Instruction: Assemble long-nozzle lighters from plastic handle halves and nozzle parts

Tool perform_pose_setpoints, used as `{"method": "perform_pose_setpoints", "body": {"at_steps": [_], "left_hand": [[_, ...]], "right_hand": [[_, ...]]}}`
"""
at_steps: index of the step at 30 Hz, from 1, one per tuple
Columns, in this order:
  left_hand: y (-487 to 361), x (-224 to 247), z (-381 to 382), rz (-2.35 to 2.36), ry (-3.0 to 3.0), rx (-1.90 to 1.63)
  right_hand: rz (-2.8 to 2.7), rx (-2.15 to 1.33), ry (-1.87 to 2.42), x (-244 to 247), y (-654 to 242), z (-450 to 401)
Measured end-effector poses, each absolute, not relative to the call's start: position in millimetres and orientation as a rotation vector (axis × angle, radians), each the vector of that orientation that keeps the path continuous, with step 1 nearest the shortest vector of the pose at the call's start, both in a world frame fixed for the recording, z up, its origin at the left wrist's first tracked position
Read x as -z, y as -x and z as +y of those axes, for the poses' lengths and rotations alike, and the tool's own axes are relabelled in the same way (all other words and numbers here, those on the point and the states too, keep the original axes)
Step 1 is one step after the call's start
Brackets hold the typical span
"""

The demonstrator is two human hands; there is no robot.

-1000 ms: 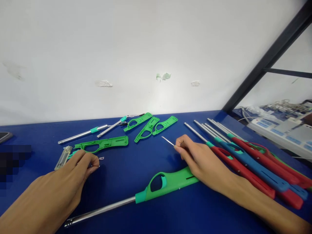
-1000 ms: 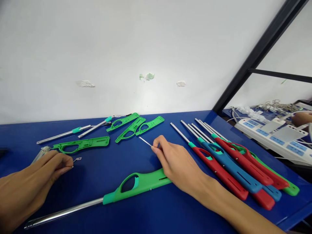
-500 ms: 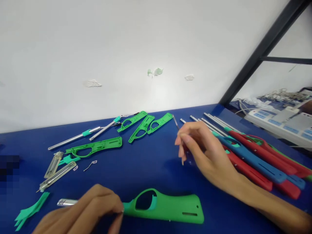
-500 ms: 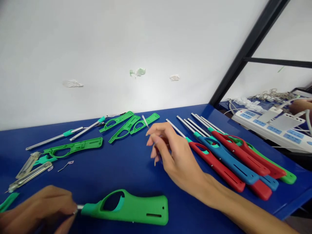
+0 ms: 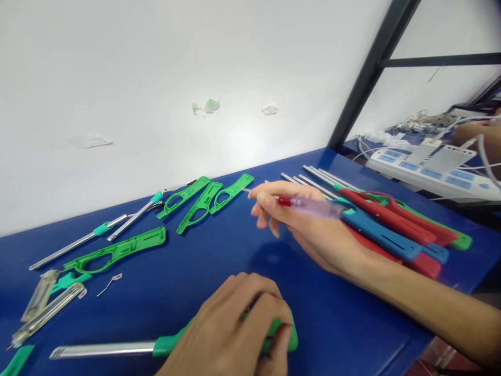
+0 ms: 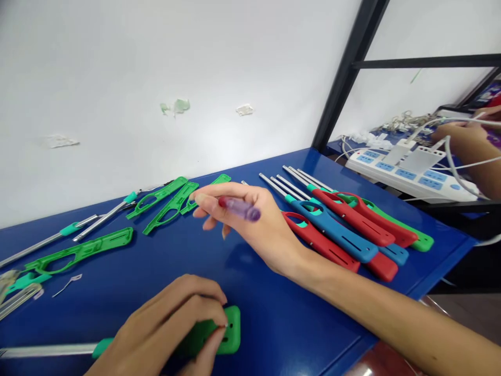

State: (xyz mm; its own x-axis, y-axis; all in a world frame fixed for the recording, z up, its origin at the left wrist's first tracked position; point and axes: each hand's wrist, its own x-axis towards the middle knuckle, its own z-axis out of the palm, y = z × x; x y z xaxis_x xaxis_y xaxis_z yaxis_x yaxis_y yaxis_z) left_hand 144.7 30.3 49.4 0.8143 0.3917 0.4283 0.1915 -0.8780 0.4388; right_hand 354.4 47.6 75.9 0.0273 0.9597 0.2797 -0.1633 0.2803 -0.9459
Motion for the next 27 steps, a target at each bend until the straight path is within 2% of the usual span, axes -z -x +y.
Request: {"method": "perform_pose_setpoints", "body": {"at_steps": [9, 27], "left_hand": [[-126.1, -38.7, 47.5, 0.715, -2.642, -0.719], [-124.5, -35.4, 48.1, 0.803, -2.491, -0.845]], "right_hand": [[-1.474, -0.733, 1.066, -88.8, -343.4, 24.4], [-1.694, -0.775, 1.117, -74.9, -334.8, 23.9]]}}
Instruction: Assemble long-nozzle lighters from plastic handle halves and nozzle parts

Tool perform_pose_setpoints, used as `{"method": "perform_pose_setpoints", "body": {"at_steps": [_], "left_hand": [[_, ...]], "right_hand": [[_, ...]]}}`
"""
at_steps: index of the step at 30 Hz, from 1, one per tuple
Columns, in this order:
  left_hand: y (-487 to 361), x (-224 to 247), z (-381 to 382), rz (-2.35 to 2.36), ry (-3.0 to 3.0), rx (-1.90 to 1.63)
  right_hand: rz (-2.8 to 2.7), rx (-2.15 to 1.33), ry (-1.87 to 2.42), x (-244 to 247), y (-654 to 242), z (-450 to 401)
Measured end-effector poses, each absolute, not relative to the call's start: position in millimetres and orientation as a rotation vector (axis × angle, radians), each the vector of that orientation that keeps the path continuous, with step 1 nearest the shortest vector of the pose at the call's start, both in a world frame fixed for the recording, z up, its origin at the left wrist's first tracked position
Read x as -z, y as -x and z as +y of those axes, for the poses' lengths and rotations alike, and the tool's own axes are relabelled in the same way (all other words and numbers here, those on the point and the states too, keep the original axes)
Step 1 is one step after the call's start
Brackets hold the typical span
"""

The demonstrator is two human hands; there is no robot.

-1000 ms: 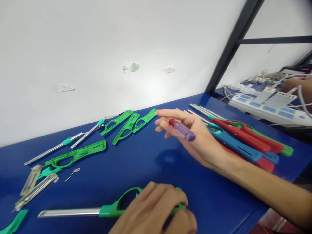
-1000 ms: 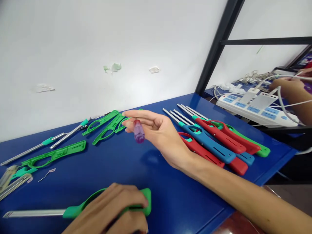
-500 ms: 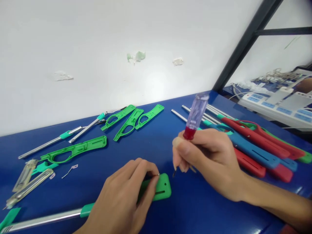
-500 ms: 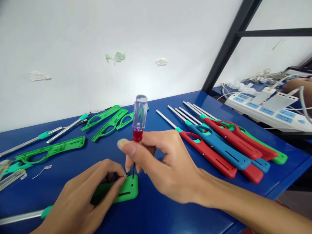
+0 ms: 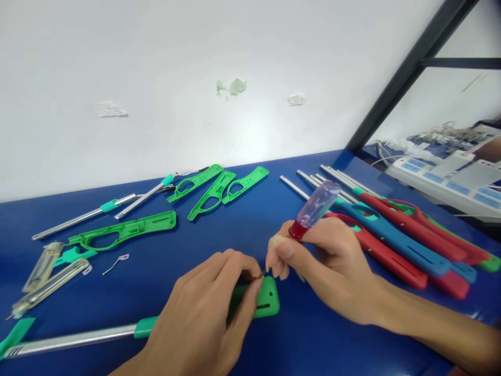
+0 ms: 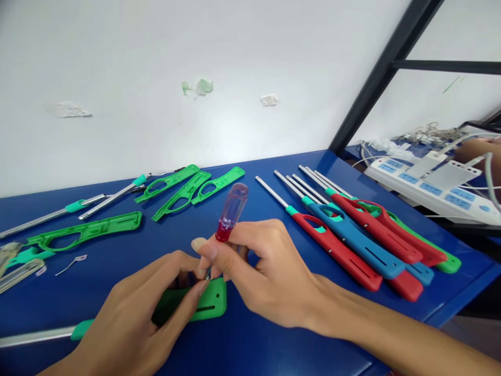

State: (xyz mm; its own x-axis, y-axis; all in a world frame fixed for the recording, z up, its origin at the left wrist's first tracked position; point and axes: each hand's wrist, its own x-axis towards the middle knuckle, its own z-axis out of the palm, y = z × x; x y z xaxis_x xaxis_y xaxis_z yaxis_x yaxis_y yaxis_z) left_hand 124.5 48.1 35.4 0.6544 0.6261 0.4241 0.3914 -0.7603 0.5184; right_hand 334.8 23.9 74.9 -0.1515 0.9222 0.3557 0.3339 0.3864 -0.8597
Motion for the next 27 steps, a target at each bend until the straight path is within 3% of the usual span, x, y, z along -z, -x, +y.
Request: {"method": "perform_pose_setpoints", "body": {"at_steps": [27], "left_hand": [[-127.6, -44.3, 48.9, 0.887, -2.455, -0.968]], "right_hand": [[-1.561, -0.776, 1.029, -71.8, -337.3, 18.7]]}}
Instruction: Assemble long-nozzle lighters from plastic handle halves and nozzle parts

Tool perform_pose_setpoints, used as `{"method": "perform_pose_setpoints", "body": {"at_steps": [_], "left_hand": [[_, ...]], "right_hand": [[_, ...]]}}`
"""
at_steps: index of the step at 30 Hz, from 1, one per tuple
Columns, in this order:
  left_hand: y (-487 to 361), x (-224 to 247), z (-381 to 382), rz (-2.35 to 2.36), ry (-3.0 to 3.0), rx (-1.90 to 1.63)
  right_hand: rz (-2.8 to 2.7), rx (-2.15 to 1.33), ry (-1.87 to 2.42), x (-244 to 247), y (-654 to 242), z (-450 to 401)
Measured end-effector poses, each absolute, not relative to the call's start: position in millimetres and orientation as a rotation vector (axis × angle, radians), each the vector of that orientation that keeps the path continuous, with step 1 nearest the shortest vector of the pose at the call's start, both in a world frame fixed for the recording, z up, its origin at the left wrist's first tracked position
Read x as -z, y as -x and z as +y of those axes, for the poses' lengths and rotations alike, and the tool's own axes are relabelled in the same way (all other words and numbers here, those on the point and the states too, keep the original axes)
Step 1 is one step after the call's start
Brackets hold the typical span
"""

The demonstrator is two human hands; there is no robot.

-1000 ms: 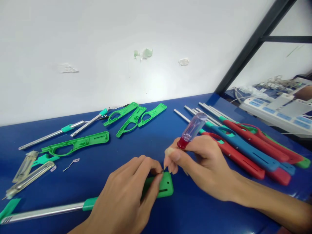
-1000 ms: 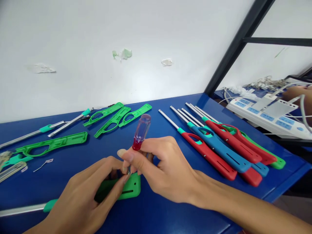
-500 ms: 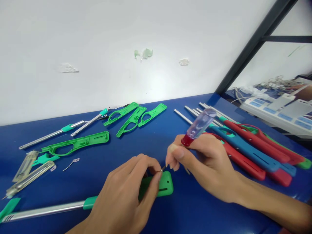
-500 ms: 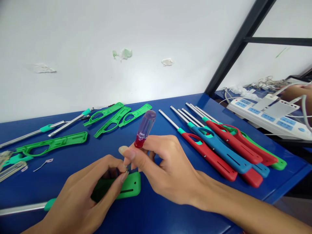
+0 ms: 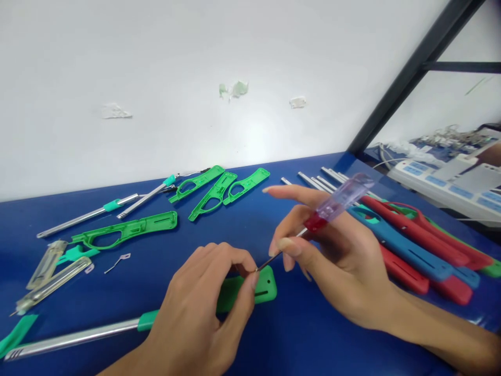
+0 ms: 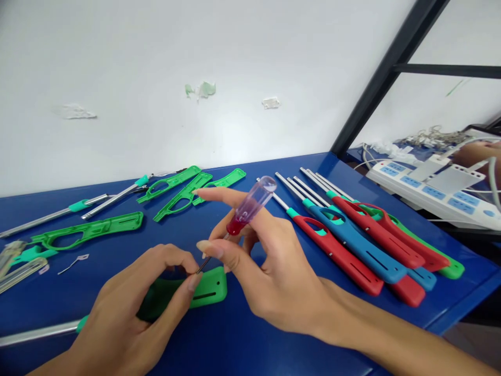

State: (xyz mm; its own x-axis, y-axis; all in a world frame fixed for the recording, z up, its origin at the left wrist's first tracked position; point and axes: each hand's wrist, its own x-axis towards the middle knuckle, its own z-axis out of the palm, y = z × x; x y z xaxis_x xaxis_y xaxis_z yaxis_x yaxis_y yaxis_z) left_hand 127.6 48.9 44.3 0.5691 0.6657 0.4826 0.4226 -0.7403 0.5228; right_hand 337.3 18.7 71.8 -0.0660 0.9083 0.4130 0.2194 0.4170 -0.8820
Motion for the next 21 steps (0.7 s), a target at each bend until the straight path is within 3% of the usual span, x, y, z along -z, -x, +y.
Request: {"method": "perform_pose_setpoints", "body": {"at_steps": [21], "left_hand": [[-126.9, -45.0, 49.2, 0.866, -2.452, -0.922]], "right_hand": [[-1.416, -0.799, 1.007, -70.6, -335.6, 20.1]]}}
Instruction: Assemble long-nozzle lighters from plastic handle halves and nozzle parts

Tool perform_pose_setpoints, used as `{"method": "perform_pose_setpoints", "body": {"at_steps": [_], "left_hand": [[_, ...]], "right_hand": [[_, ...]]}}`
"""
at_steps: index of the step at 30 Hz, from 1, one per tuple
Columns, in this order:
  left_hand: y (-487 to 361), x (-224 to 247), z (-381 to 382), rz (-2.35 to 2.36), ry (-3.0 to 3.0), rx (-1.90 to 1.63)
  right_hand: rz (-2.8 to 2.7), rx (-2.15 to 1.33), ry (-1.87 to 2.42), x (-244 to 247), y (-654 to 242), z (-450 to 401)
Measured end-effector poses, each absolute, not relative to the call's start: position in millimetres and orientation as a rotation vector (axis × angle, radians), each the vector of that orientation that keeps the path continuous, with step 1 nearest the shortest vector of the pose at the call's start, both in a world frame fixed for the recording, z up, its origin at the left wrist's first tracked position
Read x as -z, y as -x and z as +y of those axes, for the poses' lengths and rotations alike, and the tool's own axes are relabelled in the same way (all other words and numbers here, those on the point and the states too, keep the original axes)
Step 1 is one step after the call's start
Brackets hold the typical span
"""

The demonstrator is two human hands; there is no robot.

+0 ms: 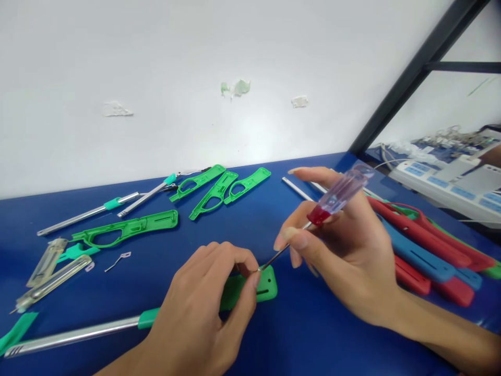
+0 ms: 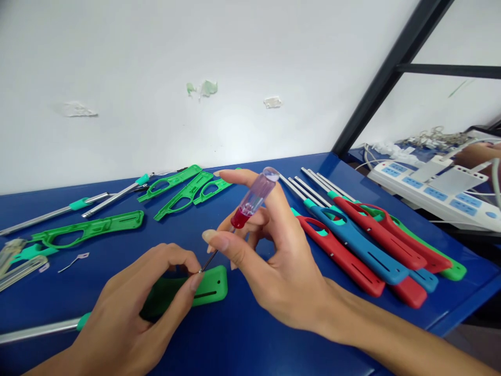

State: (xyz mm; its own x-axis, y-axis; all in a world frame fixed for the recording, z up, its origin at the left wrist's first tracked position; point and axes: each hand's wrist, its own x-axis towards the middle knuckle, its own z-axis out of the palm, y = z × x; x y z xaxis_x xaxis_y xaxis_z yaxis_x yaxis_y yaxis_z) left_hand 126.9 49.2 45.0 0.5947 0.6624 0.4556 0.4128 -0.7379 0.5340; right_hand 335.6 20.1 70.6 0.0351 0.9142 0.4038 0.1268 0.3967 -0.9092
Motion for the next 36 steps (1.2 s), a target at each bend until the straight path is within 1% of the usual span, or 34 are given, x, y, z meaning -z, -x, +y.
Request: {"method": "perform_pose_setpoints", "body": {"at_steps": [9, 29, 36], "left_hand": [[-127.2, -44.5, 49.9, 0.883, -2.445, -0.911], [-128.1, -45.5, 48.5, 0.872, -2.451, -0.922], [-127.1, -45.1, 47.7, 0.830, -2.440, -0.899]], "right_hand": [[-1.430, -0.694, 0.973, -68.3, -336.7, 23.9], [-1.449, -0.679, 1.005, -65.8, -335.3, 24.2], [-1.403, -0.520, 0.980, -65.6, -331.4, 16.7]]}}
